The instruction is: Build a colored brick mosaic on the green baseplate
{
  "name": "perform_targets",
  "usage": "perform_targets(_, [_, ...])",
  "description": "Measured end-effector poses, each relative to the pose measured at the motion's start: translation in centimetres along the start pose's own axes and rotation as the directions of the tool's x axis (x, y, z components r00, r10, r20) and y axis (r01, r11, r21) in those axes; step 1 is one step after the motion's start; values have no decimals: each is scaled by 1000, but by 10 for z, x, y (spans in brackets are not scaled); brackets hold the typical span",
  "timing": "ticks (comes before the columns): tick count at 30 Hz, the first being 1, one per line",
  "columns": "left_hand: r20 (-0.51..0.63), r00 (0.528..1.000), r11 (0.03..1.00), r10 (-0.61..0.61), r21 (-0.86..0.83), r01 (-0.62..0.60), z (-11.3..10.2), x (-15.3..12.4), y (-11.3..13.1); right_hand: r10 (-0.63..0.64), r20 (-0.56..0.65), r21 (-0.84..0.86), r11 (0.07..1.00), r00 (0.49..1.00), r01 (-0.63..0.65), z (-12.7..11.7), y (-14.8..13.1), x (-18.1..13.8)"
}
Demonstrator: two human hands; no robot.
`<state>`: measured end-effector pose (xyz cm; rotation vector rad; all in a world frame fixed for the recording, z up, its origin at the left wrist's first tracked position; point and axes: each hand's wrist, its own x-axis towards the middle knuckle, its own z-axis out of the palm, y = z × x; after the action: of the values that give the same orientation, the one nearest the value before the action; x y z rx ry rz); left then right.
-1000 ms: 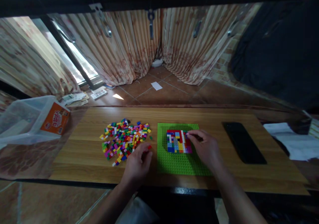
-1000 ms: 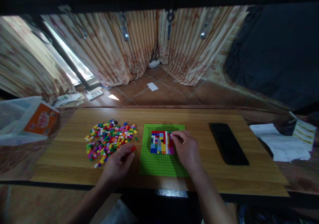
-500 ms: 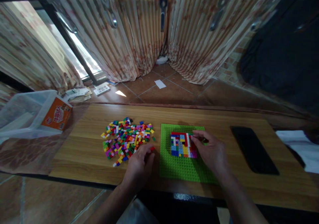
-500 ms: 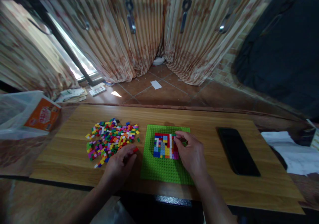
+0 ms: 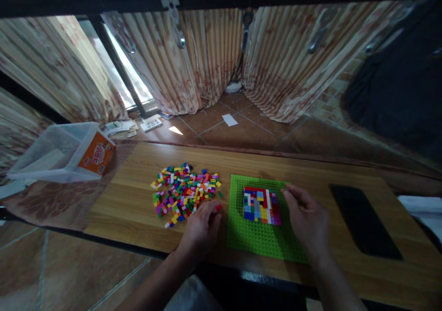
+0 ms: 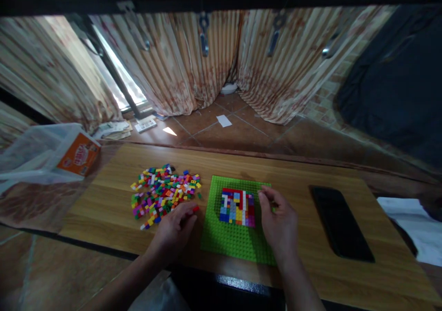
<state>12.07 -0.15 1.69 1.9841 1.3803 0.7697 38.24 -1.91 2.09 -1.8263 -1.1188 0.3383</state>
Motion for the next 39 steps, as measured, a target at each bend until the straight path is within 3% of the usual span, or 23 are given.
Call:
perform_targets(9, [-9, 1000, 1000, 10, -2, -10, -5, -1, 2, 50, 132, -1, 999, 990, -51, 18, -4, 4])
perform_targets(15, [-31, 1000, 994, 6, 105, -3, -17, 21, 4, 100, 145, 59, 992, 984, -109, 20, 1, 3])
perform_targets(18, [25, 999, 963, 46, 265, -51, -21, 44, 8, 148, 148, 87, 983, 978, -162, 20, 2, 3])
perform_targets(22, [214, 973, 870, 84, 461, -176, -22, 74, 13, 156, 160, 113, 978, 975, -175, 20, -1, 4])
perform_targets(25, [323, 943, 829, 76, 505, -240, -21, 88, 13, 131, 191, 131, 979, 973, -157, 20, -2, 5])
perform_targets(28, [345, 935, 819, 79, 512, -258, -22, 95, 12, 118, 239, 180, 970, 964, -163, 21, 0, 7])
perform_targets(30, [339, 935, 814, 102, 513, -274, -26, 96, 15, 118, 207, 258, 951, 971, -171, 19, 2, 8])
perform_targets(33, [264, 956, 872, 130, 429, -237, -33, 87, 24, 167, 33, 385, 908, 985, -166, 10, 0, 6])
perform_targets(35, [174, 981, 963, 87, 236, -128, -33, 72, 33, 190, -65, 393, 907, 980, -150, 1, -5, -5])
perform_targets(37, [193, 981, 998, -19, -55, 30, -27, 52, 41, 155, -62, 343, 931, 986, -125, -8, -15, -24])
perform_targets(39, [239, 966, 917, -97, -355, 180, -15, 30, 50, 57, 66, 310, 948, 996, -74, -14, -28, -49])
